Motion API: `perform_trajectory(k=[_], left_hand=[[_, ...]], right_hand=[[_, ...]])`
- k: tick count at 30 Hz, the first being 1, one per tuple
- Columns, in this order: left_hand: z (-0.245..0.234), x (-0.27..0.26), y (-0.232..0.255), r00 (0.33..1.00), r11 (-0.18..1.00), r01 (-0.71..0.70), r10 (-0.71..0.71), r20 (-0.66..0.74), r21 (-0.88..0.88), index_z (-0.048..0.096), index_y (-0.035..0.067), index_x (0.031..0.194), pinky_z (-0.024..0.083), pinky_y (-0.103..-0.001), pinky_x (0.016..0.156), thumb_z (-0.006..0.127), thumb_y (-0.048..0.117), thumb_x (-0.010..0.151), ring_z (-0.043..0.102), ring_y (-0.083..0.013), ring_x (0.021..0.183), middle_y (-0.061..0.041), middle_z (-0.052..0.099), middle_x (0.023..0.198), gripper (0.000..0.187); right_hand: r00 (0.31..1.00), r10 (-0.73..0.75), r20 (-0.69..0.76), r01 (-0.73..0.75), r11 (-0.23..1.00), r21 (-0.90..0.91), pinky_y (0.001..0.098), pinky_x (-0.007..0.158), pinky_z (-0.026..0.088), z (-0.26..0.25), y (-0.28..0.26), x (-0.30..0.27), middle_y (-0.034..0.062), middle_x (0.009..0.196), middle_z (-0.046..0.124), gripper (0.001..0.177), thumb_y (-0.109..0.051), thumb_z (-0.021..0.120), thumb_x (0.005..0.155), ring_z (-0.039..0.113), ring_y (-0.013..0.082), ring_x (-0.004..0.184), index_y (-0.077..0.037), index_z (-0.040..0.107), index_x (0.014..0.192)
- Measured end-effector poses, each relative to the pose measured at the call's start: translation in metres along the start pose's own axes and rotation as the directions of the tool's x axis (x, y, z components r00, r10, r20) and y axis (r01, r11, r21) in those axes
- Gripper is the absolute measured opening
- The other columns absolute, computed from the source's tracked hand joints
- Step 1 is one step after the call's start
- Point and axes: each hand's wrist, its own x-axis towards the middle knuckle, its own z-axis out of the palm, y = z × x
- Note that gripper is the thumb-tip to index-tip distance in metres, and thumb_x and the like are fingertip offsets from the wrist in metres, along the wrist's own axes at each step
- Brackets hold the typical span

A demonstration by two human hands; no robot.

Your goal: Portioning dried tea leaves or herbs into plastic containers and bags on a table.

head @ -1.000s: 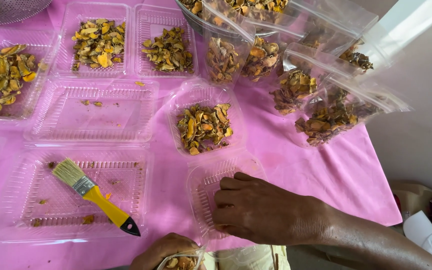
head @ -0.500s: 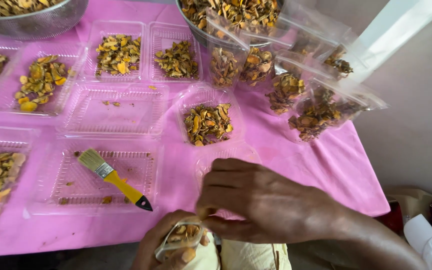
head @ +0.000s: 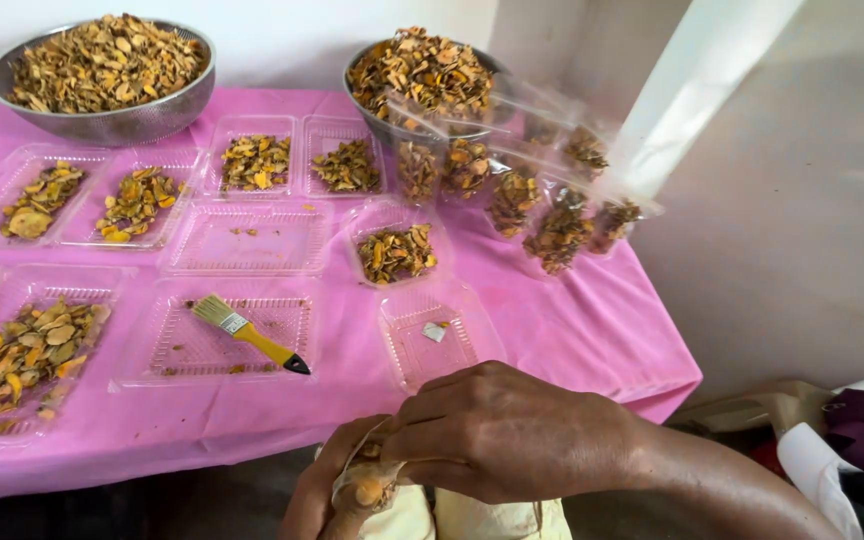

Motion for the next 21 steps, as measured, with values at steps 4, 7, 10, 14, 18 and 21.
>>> perform_trajectory(k=[4, 7, 10, 14, 18, 21], left_hand=[[0.010, -0.009, 0.008, 1.000, 1.000, -0.017, 0.016, 0.018, 0.018, 0.066, 0.006, 0.128, 0.060, -0.034, 0.088, 0.053, 0.068, 0.089, 0.077, -0.0183, 0.105, -0.010, 0.082, 0.113, 0.074], [0.016, -0.011, 0.012, 0.997, 1.000, 0.003, -0.001, 0.083, -0.024, 0.067, 0.002, 0.124, 0.056, -0.029, 0.075, 0.058, 0.067, 0.088, 0.073, -0.0141, 0.088, -0.009, 0.080, 0.100, 0.075], [0.021, -0.002, 0.017, 0.990, 1.000, -0.004, 0.006, 0.143, -0.012, 0.066, 0.002, 0.125, 0.056, -0.028, 0.074, 0.056, 0.066, 0.089, 0.068, -0.0116, 0.089, -0.007, 0.077, 0.100, 0.075], [0.022, 0.003, 0.019, 0.986, 0.977, -0.160, 0.152, 0.064, 0.138, 0.067, 0.005, 0.129, 0.060, -0.034, 0.089, 0.050, 0.062, 0.094, 0.073, -0.0190, 0.113, -0.010, 0.072, 0.126, 0.069], [0.018, 0.004, 0.018, 0.969, 0.930, -0.248, 0.231, 0.093, 0.271, 0.071, 0.007, 0.121, 0.058, -0.030, 0.079, 0.049, 0.063, 0.096, 0.071, -0.0158, 0.092, -0.007, 0.068, 0.107, 0.066], [0.023, 0.001, 0.016, 0.964, 0.915, -0.265, 0.260, 0.056, 0.303, 0.073, 0.007, 0.120, 0.059, -0.028, 0.076, 0.058, 0.046, 0.095, 0.072, -0.0135, 0.086, -0.005, 0.074, 0.097, 0.048]], right_hand=[[0.998, 0.049, 0.043, -0.048, 0.999, -0.018, 0.0434, 0.067, 0.052, -0.002, -0.024, -0.011, 0.0111, 0.101, 0.067, 0.023, -0.022, 0.050, 0.108, 0.068, 0.0330, 0.086, -0.004, 0.064, 0.112], [0.999, 0.036, 0.007, -0.036, 0.999, 0.026, 0.0408, 0.065, 0.051, -0.001, -0.032, -0.014, 0.0094, 0.104, 0.067, 0.021, -0.020, 0.049, 0.109, 0.068, 0.0312, 0.085, -0.004, 0.063, 0.106], [0.997, 0.072, 0.014, -0.071, 0.996, -0.045, 0.0431, 0.056, 0.046, 0.003, -0.031, -0.021, 0.0095, 0.099, 0.066, 0.015, -0.017, 0.055, 0.106, 0.065, 0.0319, 0.076, -0.005, 0.062, 0.100], [0.997, 0.051, -0.053, -0.048, 0.997, 0.067, 0.0472, 0.078, 0.056, -0.008, -0.037, -0.026, 0.0210, 0.124, 0.064, 0.027, -0.019, 0.047, 0.109, 0.070, 0.0388, 0.103, 0.004, 0.061, 0.113], [0.979, 0.104, -0.173, -0.094, 0.994, 0.062, 0.0424, 0.080, 0.058, 0.001, -0.043, -0.031, 0.0154, 0.112, 0.059, 0.022, -0.015, 0.048, 0.109, 0.068, 0.0323, 0.091, -0.001, 0.059, 0.122], [0.947, 0.157, -0.279, -0.161, 0.987, 0.008, 0.0373, 0.072, 0.056, 0.013, -0.040, -0.034, 0.0102, 0.101, 0.055, 0.014, -0.013, 0.047, 0.109, 0.062, 0.0262, 0.079, -0.003, 0.057, 0.107]])
